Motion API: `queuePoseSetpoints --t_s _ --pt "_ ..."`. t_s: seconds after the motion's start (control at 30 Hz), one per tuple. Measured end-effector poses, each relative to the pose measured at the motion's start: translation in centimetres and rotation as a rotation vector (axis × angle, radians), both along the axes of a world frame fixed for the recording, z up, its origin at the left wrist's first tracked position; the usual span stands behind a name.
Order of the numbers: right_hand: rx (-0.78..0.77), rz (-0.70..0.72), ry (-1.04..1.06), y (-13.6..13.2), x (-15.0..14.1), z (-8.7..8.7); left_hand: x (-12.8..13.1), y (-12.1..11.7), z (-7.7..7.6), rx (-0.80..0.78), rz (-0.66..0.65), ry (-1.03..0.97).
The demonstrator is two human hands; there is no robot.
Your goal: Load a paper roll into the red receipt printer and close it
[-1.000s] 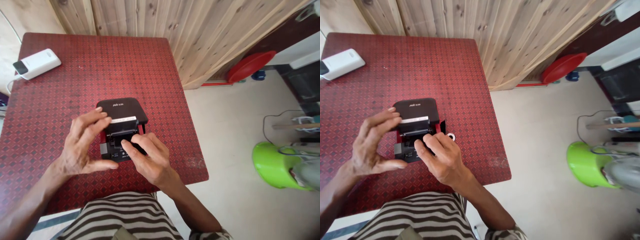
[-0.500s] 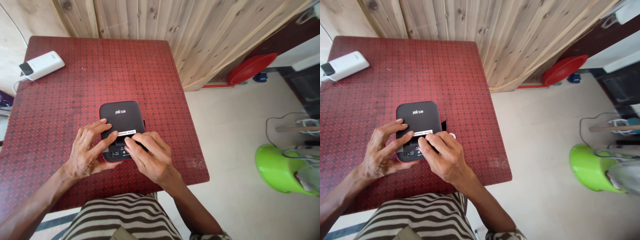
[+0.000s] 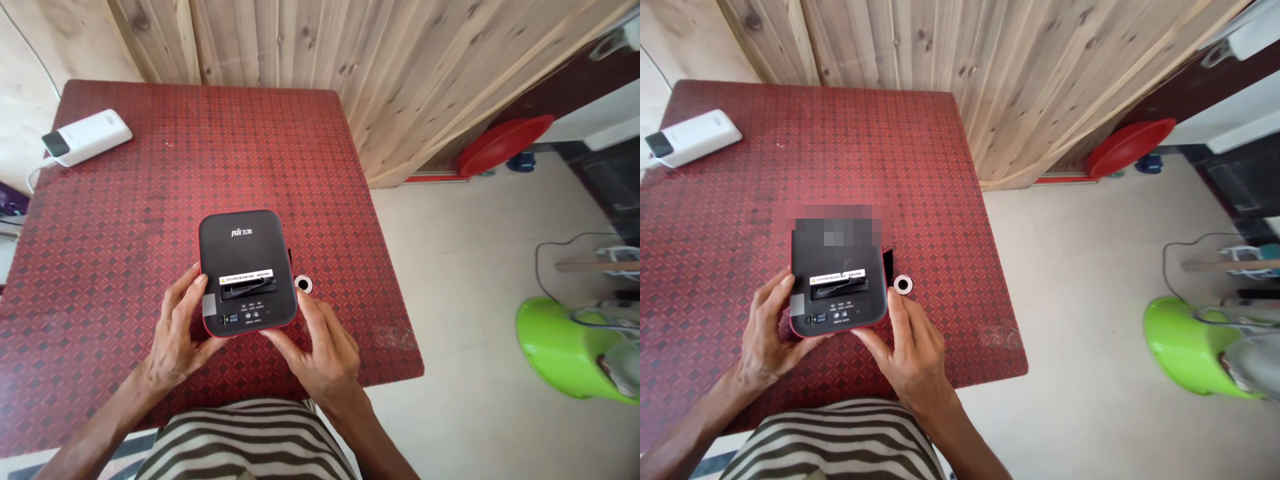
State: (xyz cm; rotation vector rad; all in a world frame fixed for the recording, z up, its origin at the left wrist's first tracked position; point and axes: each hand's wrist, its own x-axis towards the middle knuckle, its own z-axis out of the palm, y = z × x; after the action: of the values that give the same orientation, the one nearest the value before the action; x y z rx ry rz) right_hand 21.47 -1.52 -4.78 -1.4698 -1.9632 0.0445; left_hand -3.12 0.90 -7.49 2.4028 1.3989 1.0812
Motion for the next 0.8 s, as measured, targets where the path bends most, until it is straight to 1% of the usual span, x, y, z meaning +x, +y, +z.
queuePoseSetpoints --t_s 0.13,0.3,0.53,0.63,0.7,0.8 --pt "0.017 0.004 0.013 0.3 -0.5 0.1 -0.3 0.0 0.0 0.031 0.01 0.005" --pt "-0.036 0.008 0.08 0.5 -0.8 -0.1 -0.3 0.3 0.1 0.064 0.04 0.012" --pt "-0.054 0.01 0.079 0.6 -0.7 -0.4 0.2 0.3 0.0 0.076 0.072 0.007" --pt "-0.067 0.029 0.096 0.4 -0.1 0.1 0.2 0.1 0.1 0.079 0.067 -0.01" --pt "-0.034 0.028 0.131 0.3 0.7 0.4 0.1 0.0 0.3 0.088 0.052 -0.023" --pt "-0.002 -0.05 0.198 0.6 2.2 0.5 -0.1 0.0 0.5 0.113 0.031 -0.033"
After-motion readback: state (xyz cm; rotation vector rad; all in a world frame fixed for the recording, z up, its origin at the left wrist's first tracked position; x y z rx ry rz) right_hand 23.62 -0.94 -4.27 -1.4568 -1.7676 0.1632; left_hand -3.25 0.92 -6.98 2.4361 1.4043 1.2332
